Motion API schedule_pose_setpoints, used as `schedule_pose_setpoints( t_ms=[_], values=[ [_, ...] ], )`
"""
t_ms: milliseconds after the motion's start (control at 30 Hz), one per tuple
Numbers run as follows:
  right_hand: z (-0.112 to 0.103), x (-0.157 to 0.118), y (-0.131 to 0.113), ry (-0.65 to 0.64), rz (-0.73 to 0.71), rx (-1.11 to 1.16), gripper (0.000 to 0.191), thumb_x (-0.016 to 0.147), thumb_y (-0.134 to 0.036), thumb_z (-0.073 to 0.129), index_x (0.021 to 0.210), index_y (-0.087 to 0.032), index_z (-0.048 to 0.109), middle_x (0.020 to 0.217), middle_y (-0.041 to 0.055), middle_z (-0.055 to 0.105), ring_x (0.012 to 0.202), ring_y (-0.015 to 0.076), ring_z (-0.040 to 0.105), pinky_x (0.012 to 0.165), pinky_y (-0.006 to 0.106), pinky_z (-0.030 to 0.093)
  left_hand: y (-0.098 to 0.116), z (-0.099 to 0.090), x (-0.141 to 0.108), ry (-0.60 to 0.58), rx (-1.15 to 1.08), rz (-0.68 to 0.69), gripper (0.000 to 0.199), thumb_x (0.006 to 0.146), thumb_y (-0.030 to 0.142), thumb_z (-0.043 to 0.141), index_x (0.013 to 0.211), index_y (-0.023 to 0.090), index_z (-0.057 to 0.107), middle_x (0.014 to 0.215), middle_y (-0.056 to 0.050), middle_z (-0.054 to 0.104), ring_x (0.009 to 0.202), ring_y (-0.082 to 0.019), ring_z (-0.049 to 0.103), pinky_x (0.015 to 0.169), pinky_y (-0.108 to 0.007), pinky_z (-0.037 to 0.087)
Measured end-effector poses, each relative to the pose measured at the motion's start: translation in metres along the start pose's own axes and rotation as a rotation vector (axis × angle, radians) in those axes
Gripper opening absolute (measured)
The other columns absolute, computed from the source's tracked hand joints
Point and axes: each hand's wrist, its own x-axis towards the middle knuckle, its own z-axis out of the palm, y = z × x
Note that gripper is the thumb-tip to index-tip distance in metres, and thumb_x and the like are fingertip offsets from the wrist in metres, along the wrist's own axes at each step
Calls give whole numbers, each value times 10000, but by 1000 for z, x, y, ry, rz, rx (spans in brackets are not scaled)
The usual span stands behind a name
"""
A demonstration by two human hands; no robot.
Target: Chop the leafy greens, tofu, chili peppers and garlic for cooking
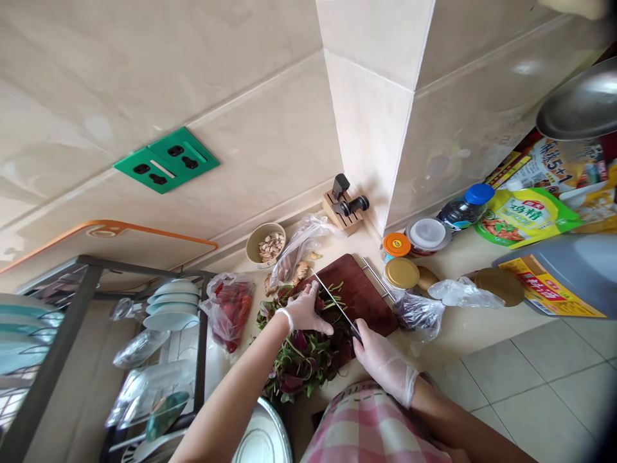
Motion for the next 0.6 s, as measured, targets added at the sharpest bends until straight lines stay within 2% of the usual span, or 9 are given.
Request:
schedule_pose_setpoints(
  t_ms=[100, 200, 300, 367, 500, 600],
  values=[
    [0, 0, -2, -12, -10, 7, 369, 886, -197, 395, 1244, -123, 447, 934, 129, 692, 890, 205, 653, 729, 256, 430, -16, -5, -9, -53, 34, -41, 1337, 391, 691, 689, 1441, 133, 79, 1502, -216, 141, 1379, -360, 132, 1104, -511, 143],
    [-4, 1, -5, -17, -2, 1, 386, 883, -194, 398, 1257, -111, 443, 947, 137, 693, 889, 215, 658, 718, 263, 446, -20, 10, -10, -47, 97, -114, 1384, 364, 701, 687, 1443, 94, 69, 1500, -234, 114, 1375, -384, 113, 1090, -556, 142],
    [-12, -3, -2, 6, 1, 23, 376, 879, -200, 398, 1233, -99, 473, 950, 150, 697, 881, 230, 667, 713, 278, 474, -17, 32, -4, 50, 153, -179, 1361, 362, 724, 666, 1435, 80, 130, 1498, -239, 117, 1362, -423, 121, 1070, -603, 140],
    [-17, -10, 4, 64, -25, 29, 395, 879, -224, 398, 1237, -78, 478, 964, 167, 695, 897, 240, 667, 733, 292, 491, -16, 41, 0, 113, 165, -199, 1338, 362, 734, 655, 1424, 79, 173, 1496, -241, 129, 1357, -434, 131, 1065, -613, 132],
    [-26, -35, 14, 226, -128, 2, 457, 872, -298, 394, 1235, -38, 493, 945, 189, 701, 834, 259, 681, 711, 323, 521, -16, 43, 1, 144, 127, -170, 1256, 393, 699, 661, 1404, 92, 227, 1479, -228, 213, 1359, -397, 175, 1080, -572, 152],
    [-32, -51, 10, 246, -217, 0, 427, 862, -292, 390, 1202, -79, 535, 878, 151, 718, 762, 242, 689, 657, 305, 528, -15, 39, -3, 191, 96, -136, 1172, 432, 659, 665, 1392, 133, 244, 1460, -193, 281, 1340, -361, 252, 1077, -532, 208]
  ],
)
